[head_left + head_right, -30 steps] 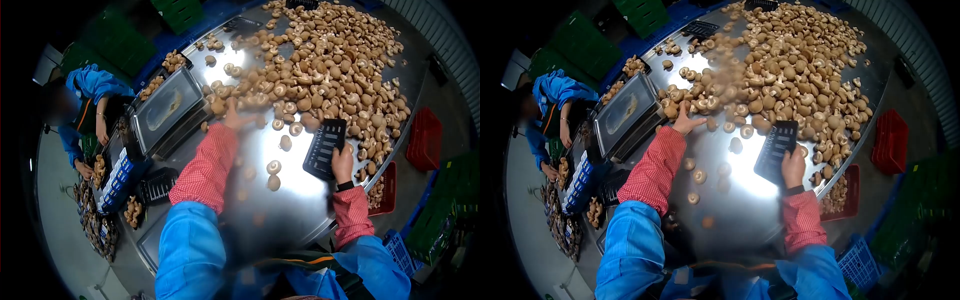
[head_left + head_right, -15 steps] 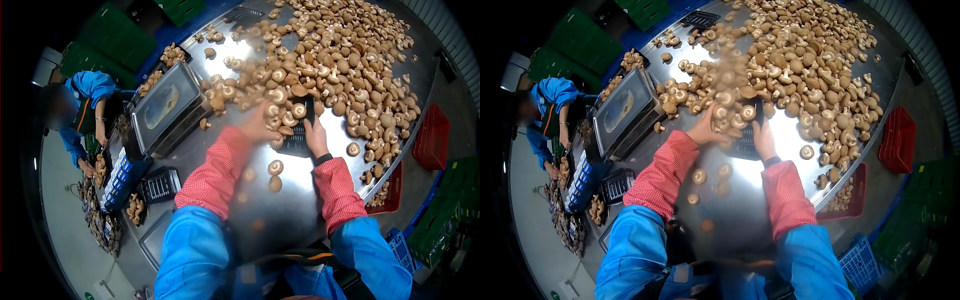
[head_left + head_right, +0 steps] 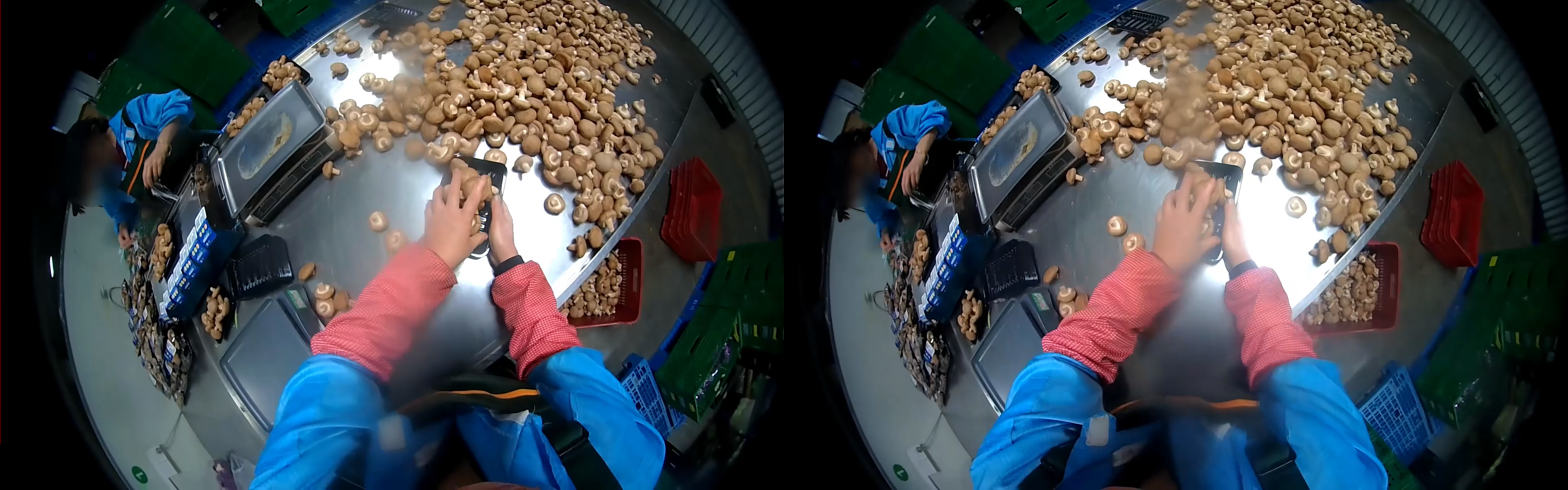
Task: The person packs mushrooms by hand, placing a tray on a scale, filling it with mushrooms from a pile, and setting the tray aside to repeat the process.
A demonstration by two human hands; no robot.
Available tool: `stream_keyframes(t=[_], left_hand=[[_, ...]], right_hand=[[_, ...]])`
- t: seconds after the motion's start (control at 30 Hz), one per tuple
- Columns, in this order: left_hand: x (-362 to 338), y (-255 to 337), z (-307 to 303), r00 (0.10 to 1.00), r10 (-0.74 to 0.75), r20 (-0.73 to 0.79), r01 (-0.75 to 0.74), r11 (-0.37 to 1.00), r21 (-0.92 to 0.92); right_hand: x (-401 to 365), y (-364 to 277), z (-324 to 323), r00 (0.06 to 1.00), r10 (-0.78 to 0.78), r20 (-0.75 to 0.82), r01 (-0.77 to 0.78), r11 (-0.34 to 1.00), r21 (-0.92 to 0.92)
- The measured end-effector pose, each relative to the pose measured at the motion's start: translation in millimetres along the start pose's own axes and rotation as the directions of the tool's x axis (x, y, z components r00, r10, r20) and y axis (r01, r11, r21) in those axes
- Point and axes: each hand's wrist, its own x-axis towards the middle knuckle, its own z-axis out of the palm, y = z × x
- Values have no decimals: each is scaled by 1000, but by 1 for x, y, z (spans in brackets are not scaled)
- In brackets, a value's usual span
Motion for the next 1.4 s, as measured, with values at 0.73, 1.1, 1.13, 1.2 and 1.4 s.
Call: stream_keyframes(t=[0.73, 1.1, 1.13, 1.2, 1.4], left_hand=[[-172, -79, -128, 797, -568, 203, 555, 559, -616], [-312, -161, -221, 864, -466, 192, 489, 681, -545], [-315, -163, -225, 860, -469, 201, 500, 695, -518], [-322, -171, -231, 849, -485, 209, 523, 719, -458], [-348, -194, -257, 819, -493, 293, 569, 758, -318]], right_hand=[[-187, 4, 120, 893, 93, 440, 57, 947, -316], [-246, 30, 194, 536, 126, 835, 449, 795, -408], [-236, 31, 192, 552, 128, 824, 486, 753, -443], [-211, 42, 185, 701, 82, 708, 476, 687, -550], [-145, 47, 158, 805, -63, 590, 578, -140, -804]])
